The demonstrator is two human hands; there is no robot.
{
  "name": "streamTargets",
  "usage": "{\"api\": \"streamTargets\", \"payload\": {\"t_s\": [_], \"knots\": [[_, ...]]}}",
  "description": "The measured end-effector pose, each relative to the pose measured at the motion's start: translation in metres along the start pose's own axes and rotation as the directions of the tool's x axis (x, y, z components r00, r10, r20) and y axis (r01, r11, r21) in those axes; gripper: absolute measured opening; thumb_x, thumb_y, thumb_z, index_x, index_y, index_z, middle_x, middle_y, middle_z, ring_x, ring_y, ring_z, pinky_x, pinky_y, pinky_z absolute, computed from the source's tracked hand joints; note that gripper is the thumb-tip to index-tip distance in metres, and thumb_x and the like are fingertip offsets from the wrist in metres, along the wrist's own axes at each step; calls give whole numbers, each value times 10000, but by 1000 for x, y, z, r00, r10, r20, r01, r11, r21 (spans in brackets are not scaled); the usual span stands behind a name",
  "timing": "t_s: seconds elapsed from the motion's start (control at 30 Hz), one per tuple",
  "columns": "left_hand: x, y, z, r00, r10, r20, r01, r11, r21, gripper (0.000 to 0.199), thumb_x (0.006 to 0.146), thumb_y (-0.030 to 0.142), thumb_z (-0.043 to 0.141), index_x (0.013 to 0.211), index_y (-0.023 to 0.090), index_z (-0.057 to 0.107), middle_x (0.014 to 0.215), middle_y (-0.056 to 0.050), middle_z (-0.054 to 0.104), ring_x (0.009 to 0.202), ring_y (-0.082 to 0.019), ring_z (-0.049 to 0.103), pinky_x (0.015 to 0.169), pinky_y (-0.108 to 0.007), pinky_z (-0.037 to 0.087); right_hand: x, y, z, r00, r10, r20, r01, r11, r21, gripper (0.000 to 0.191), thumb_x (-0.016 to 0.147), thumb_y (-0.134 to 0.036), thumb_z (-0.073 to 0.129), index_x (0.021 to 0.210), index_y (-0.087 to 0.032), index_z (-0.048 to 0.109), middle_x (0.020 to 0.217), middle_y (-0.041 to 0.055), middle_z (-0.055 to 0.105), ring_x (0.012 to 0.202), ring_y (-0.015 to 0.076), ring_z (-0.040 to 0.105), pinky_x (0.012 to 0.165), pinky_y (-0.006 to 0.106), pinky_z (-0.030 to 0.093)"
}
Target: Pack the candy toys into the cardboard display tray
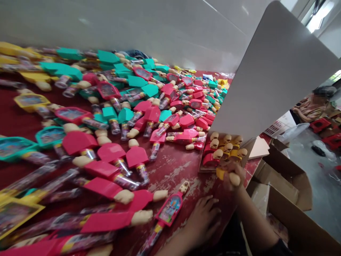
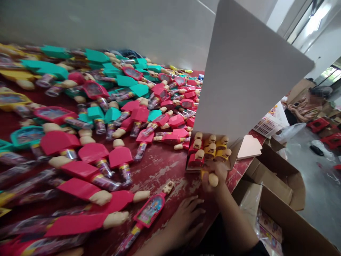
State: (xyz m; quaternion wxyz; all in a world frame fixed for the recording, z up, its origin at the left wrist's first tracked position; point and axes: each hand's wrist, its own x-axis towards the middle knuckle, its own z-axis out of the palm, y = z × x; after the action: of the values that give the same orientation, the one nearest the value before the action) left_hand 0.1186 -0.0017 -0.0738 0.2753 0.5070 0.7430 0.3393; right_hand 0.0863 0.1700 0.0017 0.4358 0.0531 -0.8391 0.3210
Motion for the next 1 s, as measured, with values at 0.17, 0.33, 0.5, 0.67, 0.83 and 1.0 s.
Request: {"api": "streamTargets", "payload": {"t_s": [0.17,0.33,0.5,0.67,0.83,1.0], "knots": [[0,1,-1,1000,14,-18,-14,1000,1,297,790,193,596,1086,218,609,1329,-87,505,1265,-333,397,1035,-584,362,22,-2,5,984,178,12,-174,972,-157,140,762,-216,511,645,-210,435,526,-55,459,437,91,413,434,218,335],[-2,3,-1,1000,4,-1,-4,1000,29,305,802,208,588,1107,214,607,1340,-89,498,1273,-344,385,1035,-591,360,20,-1,4,978,207,29,-202,970,-137,146,766,-231,520,639,-200,454,534,-52,476,458,92,428,459,218,342],[-4,-1,2,1000,10,-7,-10,1000,1,308,829,291,584,1131,232,597,1363,-77,482,1295,-343,362,1054,-587,343,9,15,-5,923,341,-178,-358,931,-73,183,805,-262,517,647,-197,452,547,-49,452,477,100,411,469,227,346],[-4,-2,2,1000,15,-9,-15,1000,-7,309,835,288,568,1137,231,593,1367,-77,480,1302,-343,355,1063,-583,335,17,24,6,921,360,-150,-381,913,-148,200,790,-295,525,632,-202,445,523,-53,435,467,102,392,460,231,325],[-3,0,2,1000,-14,19,15,1000,-25,312,829,284,575,1135,232,594,1379,-69,468,1309,-332,342,1082,-553,320,22,34,27,926,339,-168,-373,893,-251,244,778,-341,526,607,-218,405,475,-55,419,423,108,394,438,239,314],[-3,0,1,1000,-14,26,15,1000,-28,322,842,311,549,1152,232,583,1372,-71,470,1310,-330,334,1084,-555,306,14,39,28,917,351,-189,-397,854,-337,258,828,-415,501,687,-213,425,523,-34,480,454,133,468,451,251,365]]}}
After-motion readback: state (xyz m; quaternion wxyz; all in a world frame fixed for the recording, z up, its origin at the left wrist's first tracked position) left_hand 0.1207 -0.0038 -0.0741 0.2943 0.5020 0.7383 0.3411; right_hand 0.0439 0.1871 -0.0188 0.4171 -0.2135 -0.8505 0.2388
